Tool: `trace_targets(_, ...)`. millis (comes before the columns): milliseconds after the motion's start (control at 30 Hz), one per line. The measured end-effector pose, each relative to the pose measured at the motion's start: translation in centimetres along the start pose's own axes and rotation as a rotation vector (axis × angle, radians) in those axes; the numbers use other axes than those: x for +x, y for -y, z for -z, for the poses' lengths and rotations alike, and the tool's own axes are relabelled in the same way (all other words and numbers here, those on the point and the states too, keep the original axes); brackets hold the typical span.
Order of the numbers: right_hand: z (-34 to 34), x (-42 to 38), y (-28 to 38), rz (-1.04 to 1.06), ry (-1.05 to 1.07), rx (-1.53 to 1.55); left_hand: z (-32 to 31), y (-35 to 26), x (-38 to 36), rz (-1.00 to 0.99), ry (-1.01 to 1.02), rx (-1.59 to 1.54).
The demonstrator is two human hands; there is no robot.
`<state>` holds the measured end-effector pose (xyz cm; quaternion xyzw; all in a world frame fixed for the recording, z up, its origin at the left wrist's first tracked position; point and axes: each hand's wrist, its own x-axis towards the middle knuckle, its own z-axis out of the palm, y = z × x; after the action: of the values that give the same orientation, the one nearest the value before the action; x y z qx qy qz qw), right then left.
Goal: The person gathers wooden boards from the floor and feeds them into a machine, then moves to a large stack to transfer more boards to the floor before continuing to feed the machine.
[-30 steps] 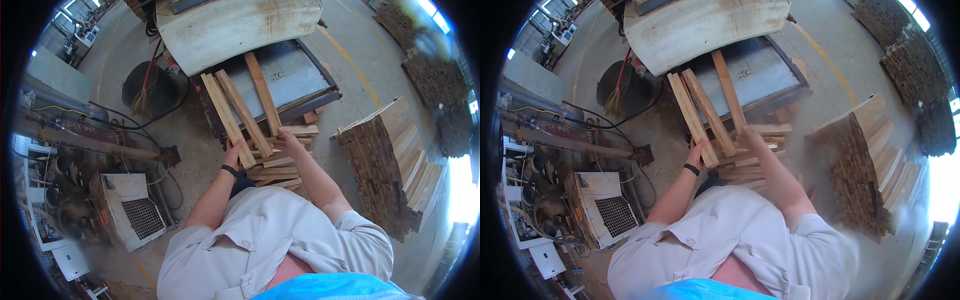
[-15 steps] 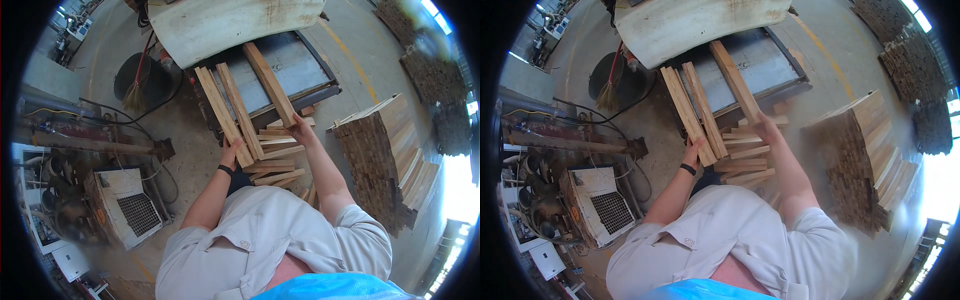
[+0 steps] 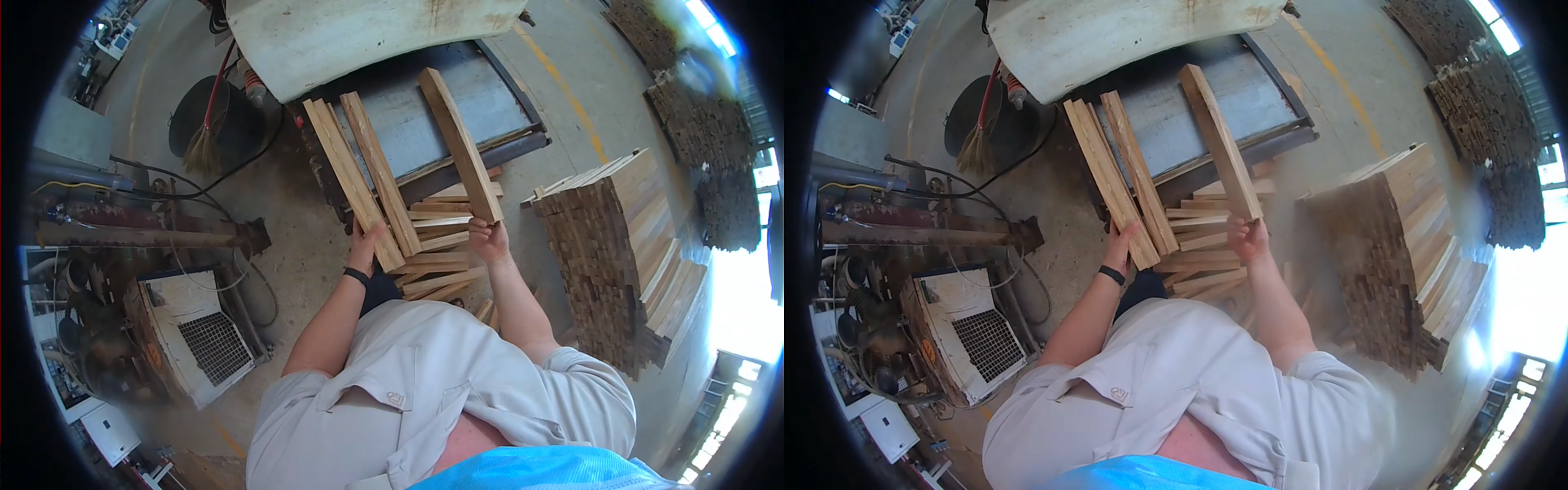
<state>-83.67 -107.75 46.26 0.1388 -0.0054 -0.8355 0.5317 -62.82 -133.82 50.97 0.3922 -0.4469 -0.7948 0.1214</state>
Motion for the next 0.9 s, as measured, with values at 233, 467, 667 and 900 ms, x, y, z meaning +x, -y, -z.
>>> trace_targets(233,-1.5,2.8,1.5,0.509,-0.596,-0.592,0.3,0.0,0.1,-0.003,0.028,0.020)
trace_targets(467,-1.5,8.3,4.4,0.676,-0.758,-0.908,1.0,0.3,0.3,0.011,0.013,0.051)
trace_targets(667,-2.9,18.6,6.9,0.745,-0.656,-1.161,2.1,0.9,1.1,0.003,0.050,0.054)
trace_targets(900,-8.9,25.8,4.9,0.776,-0.570,-0.891,2.5,-0.3,0.3,0.002,0.062,0.051)
